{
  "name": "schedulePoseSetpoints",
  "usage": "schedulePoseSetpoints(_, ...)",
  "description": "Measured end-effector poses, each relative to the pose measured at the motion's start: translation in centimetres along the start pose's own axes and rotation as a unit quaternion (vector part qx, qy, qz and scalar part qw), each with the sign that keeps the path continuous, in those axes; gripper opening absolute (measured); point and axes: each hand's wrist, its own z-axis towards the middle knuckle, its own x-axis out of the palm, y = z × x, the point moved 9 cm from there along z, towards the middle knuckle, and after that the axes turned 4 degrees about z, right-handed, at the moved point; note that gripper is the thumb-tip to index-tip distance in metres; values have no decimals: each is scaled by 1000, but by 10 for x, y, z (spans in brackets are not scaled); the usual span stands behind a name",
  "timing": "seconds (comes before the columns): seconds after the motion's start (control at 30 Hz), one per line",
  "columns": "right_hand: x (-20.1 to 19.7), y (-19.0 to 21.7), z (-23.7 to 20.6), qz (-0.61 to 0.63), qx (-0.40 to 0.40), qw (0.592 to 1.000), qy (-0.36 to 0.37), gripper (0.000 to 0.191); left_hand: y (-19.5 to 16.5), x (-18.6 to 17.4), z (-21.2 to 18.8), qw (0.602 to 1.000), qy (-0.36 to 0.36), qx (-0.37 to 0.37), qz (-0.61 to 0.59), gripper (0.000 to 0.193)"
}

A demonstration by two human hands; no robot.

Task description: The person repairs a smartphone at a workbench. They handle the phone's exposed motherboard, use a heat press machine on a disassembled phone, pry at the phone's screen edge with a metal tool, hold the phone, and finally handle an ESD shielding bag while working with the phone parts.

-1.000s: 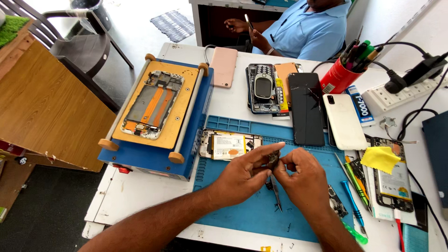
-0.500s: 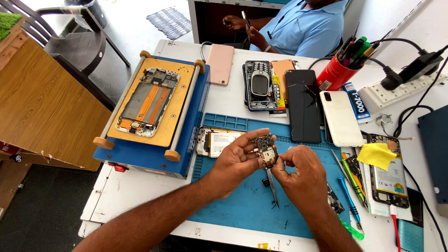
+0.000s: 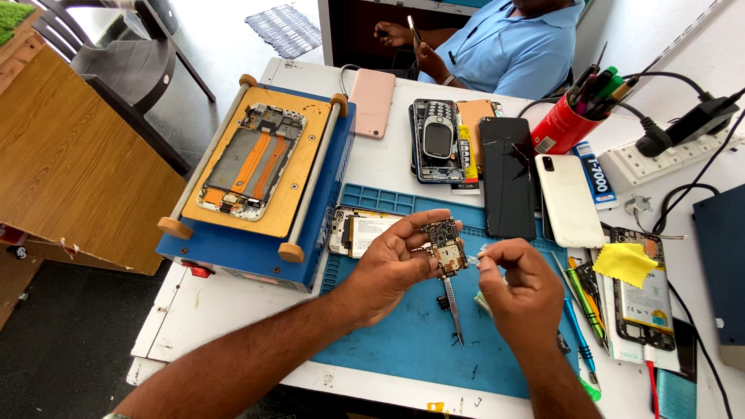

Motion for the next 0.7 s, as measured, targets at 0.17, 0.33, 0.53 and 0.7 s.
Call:
schedulePoseSetpoints(0.17, -7, 9, 2, 66, -17, 996, 52, 20, -9, 9, -3, 999, 11, 29, 16, 63)
schedulePoseSetpoints(0.33, -7, 0, 4, 12, 38, 999, 32, 15, -16, 11, -4, 998, 13, 49, 22, 61)
schedulePoseSetpoints(0.53, -9, 3, 4, 3, 87, 996, 22, 15, -21, 17, -7, 998, 10, 50, 41, 60)
schedulePoseSetpoints(0.7, -6, 16, 6, 33, 75, 996, 46, 20, -24, 22, -8, 999, -12, 28, 39, 64)
